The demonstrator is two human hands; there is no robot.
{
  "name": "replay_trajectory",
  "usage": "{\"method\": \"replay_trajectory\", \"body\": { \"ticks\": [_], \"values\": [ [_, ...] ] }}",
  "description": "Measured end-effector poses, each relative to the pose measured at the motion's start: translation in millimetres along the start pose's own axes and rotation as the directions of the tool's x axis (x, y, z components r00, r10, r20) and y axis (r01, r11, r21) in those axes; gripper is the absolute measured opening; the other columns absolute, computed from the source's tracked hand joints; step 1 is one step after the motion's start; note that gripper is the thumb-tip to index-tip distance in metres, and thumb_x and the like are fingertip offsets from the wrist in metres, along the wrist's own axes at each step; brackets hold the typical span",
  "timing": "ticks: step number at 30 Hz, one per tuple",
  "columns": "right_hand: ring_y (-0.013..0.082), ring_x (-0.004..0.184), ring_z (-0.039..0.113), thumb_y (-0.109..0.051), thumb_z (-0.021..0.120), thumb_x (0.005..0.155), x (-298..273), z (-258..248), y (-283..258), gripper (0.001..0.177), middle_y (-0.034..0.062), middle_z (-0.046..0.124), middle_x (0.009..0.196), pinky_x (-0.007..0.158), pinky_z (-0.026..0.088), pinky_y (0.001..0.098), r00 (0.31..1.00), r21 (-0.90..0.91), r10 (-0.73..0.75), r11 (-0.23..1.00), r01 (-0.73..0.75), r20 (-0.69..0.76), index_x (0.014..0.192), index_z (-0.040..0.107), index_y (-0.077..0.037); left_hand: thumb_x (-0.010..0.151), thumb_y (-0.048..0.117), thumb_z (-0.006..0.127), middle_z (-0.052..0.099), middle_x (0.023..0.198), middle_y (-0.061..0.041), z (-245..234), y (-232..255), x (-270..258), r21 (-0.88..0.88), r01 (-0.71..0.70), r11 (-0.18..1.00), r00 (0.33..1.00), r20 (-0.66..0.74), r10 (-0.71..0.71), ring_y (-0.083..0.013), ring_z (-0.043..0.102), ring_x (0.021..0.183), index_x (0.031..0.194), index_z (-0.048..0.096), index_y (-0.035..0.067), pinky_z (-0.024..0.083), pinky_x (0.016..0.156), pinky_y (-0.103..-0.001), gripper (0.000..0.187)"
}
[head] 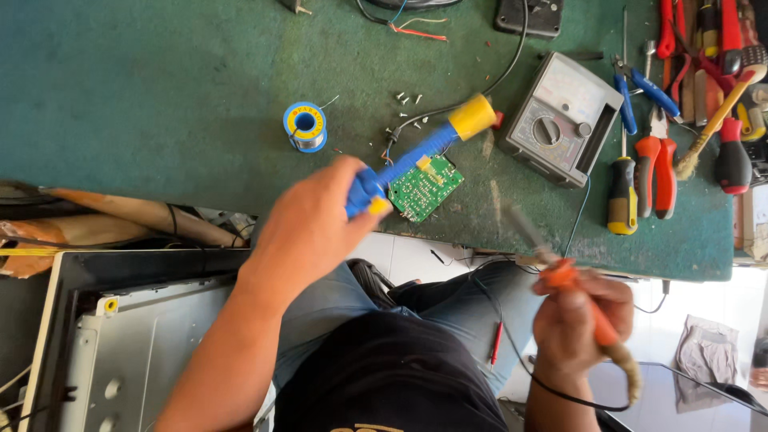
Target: The person strips the insulation from a black power cord and prepares the wires. They then use a soldering iron and solder wire to attach the wires to a green circuit board. A desoldering pump is also used to remove excess solder from the board.
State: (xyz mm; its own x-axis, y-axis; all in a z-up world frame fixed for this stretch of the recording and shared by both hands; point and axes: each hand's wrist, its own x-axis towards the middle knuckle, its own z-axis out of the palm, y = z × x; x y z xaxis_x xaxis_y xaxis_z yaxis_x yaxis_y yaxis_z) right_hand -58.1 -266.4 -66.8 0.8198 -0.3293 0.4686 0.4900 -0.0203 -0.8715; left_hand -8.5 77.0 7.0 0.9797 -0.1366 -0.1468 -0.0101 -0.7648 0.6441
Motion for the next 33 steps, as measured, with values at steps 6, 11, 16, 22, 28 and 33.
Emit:
{"method": "replay_trajectory", "body": {
  "ticks": [6,11,16,22,28,33],
  "values": [
    [0.0222,0.069,0.071,-0.02,0.068,0.102,-14.0,29.1,-5.7,0.019,0.0119,0.062,0.081,0.111,0.065,0.0667,0.981,0.041,-0.002,0.999,-0.006,0.194,0.105,0.058,-0.004,0.098,0.01,0.061,0.066,0.132,-0.011,-5.2,-10.0,15.0,-0.306,-0.037,0.951,0.931,-0.355,-0.078,-0.0294,0.064,0.11,0.138,0.045,0.006,0.063,0.073,-0.039,0.043],
    [0.0232,0.072,0.071,-0.021,0.068,0.103,-7.1,32.7,-9.2,0.019,0.0142,0.064,0.076,0.114,0.064,0.0643,0.972,0.038,0.02,0.999,-0.029,0.233,0.107,0.058,-0.006,0.108,0.009,0.063,0.053,0.154,-0.024,5.7,-14.2,18.5,0.038,-0.205,0.978,0.827,-0.528,0.194,-0.0417,0.056,0.132,0.162,0.028,-0.005,0.053,0.106,-0.052,0.066],
    [0.0231,0.069,0.071,-0.021,0.07,0.102,-10.8,20.9,-3.7,0.02,0.0144,0.064,0.077,0.117,0.062,0.0673,0.98,0.065,0.03,0.997,-0.044,0.198,0.107,0.058,-0.006,0.103,0.009,0.066,0.053,0.131,-0.023,-47.6,-47.0,24.0,0.059,0.004,0.998,0.817,-0.576,0.031,-0.0423,0.057,0.119,0.163,0.039,0.002,0.048,0.1,-0.054,0.066],
    [0.0235,0.069,0.071,-0.019,0.071,0.101,-22.8,15.4,-5.8,0.019,0.0097,0.067,0.092,0.112,0.064,0.0628,0.983,0.125,0.028,0.991,-0.051,0.179,0.108,0.059,-0.007,0.093,0.001,0.075,0.052,0.129,-0.019,-59.7,-91.5,49.9,0.228,0.131,0.965,0.844,-0.537,0.012,-0.0427,0.064,0.11,0.156,0.055,0.006,0.056,0.079,-0.061,0.066],
    [0.0219,0.068,0.071,-0.024,0.071,0.097,-28.7,20.9,-10.6,0.021,0.0144,0.069,0.081,0.102,0.064,0.0522,0.986,0.102,-0.008,0.995,-0.009,0.165,0.105,0.059,-0.007,0.081,0.006,0.07,0.058,0.14,-0.021,-31.4,-75.2,34.8,0.17,-0.235,0.957,0.81,-0.51,0.29,-0.0415,0.054,0.132,0.148,0.052,0.0,0.04,0.113,-0.052,0.069],
    [0.0264,0.067,0.074,-0.023,0.069,0.1,-26.3,18.0,0.2,0.027,0.0198,0.068,0.08,0.089,0.072,0.0511,0.993,0.122,0.003,0.992,-0.017,0.114,0.112,0.057,-0.003,0.098,0.019,0.078,0.068,0.136,-0.013,-7.8,-69.3,32.2,-0.018,-0.204,0.979,0.82,-0.55,0.161,-0.0374,0.062,0.123,0.142,0.061,0.007,0.045,0.107,-0.048,0.049]
  ]
}}
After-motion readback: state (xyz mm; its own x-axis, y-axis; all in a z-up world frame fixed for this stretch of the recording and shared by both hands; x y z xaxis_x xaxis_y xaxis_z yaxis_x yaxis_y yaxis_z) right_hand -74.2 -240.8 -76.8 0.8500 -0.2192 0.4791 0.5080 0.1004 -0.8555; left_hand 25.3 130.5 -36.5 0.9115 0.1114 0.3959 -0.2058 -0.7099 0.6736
